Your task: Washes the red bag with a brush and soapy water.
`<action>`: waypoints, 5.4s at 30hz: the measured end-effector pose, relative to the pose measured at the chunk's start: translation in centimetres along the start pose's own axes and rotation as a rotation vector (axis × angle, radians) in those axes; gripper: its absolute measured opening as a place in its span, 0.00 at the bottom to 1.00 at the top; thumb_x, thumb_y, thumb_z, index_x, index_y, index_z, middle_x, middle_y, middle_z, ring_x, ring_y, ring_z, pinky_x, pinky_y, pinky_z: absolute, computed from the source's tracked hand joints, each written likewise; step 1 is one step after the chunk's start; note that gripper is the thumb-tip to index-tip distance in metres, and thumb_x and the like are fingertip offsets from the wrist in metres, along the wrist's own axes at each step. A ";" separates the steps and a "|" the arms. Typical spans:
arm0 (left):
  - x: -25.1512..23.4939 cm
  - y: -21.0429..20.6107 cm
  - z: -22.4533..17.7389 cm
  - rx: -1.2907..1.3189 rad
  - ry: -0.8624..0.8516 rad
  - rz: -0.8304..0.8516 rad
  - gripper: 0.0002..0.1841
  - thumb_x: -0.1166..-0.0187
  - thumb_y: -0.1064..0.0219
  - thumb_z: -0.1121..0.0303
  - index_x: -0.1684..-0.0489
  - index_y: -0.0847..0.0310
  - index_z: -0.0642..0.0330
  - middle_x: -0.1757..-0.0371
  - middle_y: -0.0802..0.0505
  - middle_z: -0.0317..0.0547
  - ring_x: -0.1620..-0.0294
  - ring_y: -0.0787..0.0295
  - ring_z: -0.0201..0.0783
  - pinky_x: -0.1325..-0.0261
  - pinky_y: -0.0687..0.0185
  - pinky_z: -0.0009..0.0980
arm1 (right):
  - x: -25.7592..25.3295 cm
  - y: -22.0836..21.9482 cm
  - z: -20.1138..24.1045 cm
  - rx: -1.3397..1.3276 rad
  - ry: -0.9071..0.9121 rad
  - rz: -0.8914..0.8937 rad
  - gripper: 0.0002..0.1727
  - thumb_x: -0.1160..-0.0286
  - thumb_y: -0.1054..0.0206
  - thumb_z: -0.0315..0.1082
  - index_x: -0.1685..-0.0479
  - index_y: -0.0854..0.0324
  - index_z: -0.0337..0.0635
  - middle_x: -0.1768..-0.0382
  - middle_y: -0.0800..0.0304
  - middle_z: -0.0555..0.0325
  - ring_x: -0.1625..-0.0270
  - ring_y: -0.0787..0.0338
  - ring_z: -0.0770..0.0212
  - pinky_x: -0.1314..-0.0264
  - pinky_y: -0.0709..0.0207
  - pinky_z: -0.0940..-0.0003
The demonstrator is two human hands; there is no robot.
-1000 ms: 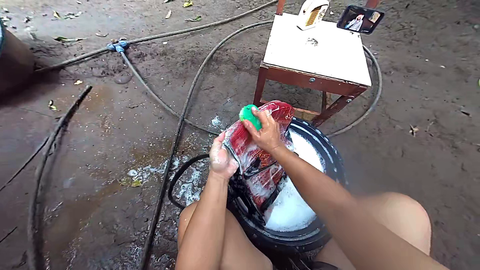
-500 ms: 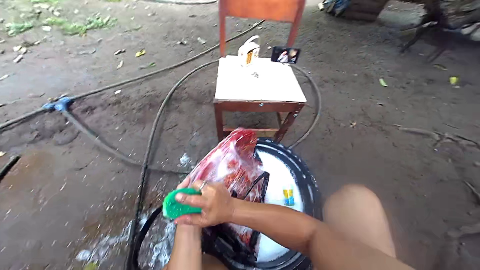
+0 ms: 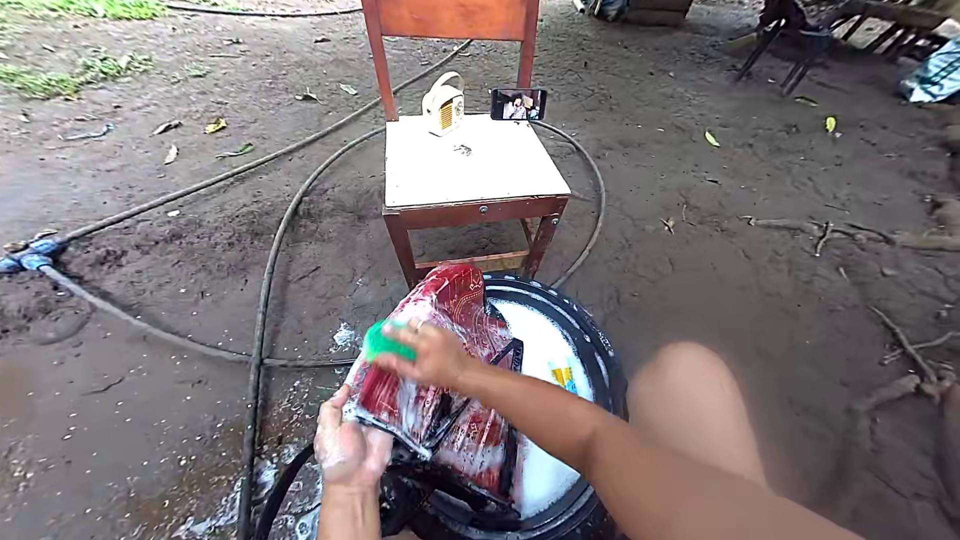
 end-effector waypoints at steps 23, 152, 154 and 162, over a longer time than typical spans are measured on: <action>0.8 -0.8 0.9 -0.173 -0.041 0.105 0.25 0.11 0.70 0.67 0.41 0.22 0.61 0.55 0.05 0.46 0.53 0.06 0.37 0.46 0.08 0.39 | -1.0 4.8 -10.5 0.172 -0.470 0.121 0.33 0.14 0.45 0.62 0.16 0.29 0.54 0.37 0.12 0.36 0.37 0.11 0.34 0.41 0.19 0.30; 5.7 -7.4 12.9 -1.786 -0.110 -0.068 0.30 0.04 0.60 0.52 0.43 0.13 0.67 0.41 0.08 0.64 0.33 0.14 0.62 0.31 0.25 0.62 | 12.3 13.2 -13.3 0.246 -0.356 0.161 0.26 0.15 0.39 0.55 0.37 0.20 0.40 0.52 0.12 0.35 0.55 0.08 0.33 0.59 0.17 0.35; 5.9 -7.9 13.4 -1.787 -0.102 -0.081 0.30 0.04 0.60 0.53 0.43 0.13 0.67 0.41 0.08 0.64 0.32 0.14 0.62 0.30 0.25 0.62 | 13.2 13.4 -12.0 0.214 -0.382 0.167 0.26 0.16 0.38 0.54 0.38 0.20 0.39 0.52 0.12 0.34 0.55 0.08 0.34 0.59 0.16 0.36; 7.4 -8.1 15.0 -1.840 -0.215 -0.038 0.29 0.05 0.59 0.56 0.40 0.13 0.71 0.39 0.09 0.67 0.31 0.14 0.64 0.28 0.25 0.59 | 14.7 13.4 -13.6 0.089 -0.652 0.274 0.28 0.13 0.41 0.54 0.25 0.25 0.45 0.40 0.12 0.37 0.40 0.09 0.37 0.41 0.18 0.35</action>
Point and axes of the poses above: each hand's wrist, its own x-axis away from the middle knuckle, its own y-axis out of the back of the hand, z = x × y, the point moved 8 cm from there along -x, towards the middle knuckle
